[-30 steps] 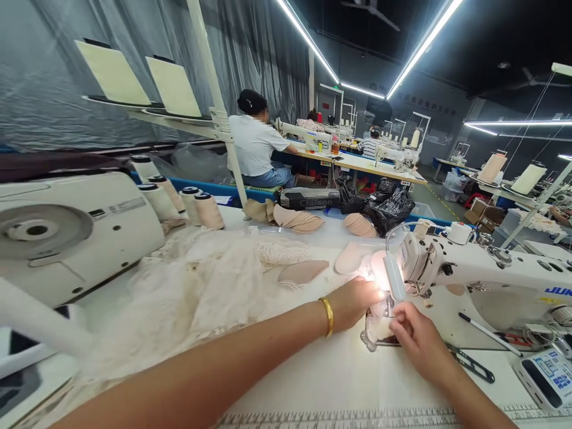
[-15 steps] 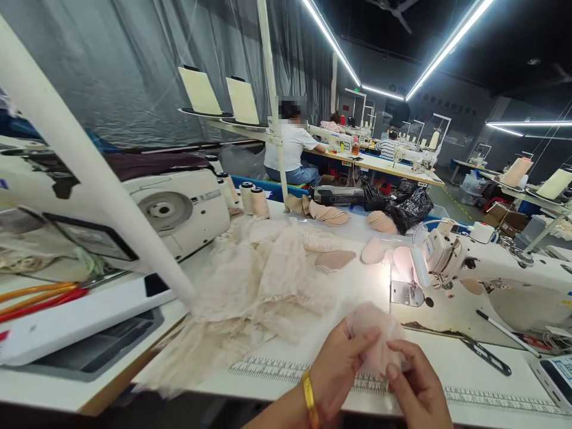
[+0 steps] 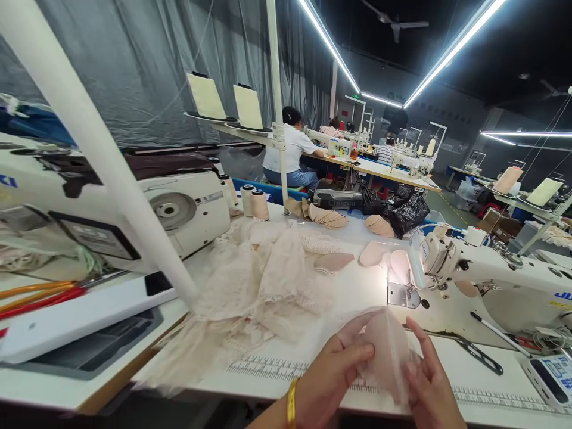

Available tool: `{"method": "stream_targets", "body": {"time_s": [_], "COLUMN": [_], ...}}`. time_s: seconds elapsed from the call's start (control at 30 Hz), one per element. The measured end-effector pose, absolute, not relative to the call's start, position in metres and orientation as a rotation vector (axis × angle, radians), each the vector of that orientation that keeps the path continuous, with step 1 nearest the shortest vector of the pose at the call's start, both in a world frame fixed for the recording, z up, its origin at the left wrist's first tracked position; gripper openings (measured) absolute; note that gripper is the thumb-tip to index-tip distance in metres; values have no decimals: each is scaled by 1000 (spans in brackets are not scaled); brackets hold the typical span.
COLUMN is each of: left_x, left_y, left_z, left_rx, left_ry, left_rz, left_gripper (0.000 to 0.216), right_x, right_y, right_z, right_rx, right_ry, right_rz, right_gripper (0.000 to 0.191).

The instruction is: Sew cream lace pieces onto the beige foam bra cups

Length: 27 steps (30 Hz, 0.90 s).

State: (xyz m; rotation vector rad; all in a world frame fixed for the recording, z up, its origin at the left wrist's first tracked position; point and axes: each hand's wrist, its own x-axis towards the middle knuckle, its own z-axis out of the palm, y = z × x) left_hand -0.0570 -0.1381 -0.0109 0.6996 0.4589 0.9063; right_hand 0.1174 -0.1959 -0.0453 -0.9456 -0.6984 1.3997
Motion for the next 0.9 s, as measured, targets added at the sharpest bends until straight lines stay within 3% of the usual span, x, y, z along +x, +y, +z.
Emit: {"method": "stream_targets", "body": {"time_s": [0.13,0.63,0.9], "left_x": [-45,-37,-21], "left_y": [-137,-140,-139], "left_z": [-7,5,7], "left_rx": [671,608,528], "left_ry": [567,551,462], "left_rz": [1004,1009,870], "left_gripper": [44,38,36], "right_x": [111,113,109], "right_y": [-194,-187,-188], "right_z": [-53,-61,-56], "right_rx": [-962,-970,-1040], "right_ry": [-722,-670,-721], "right_rz": [1230,1161,989], "right_gripper": [105,93,99]}}
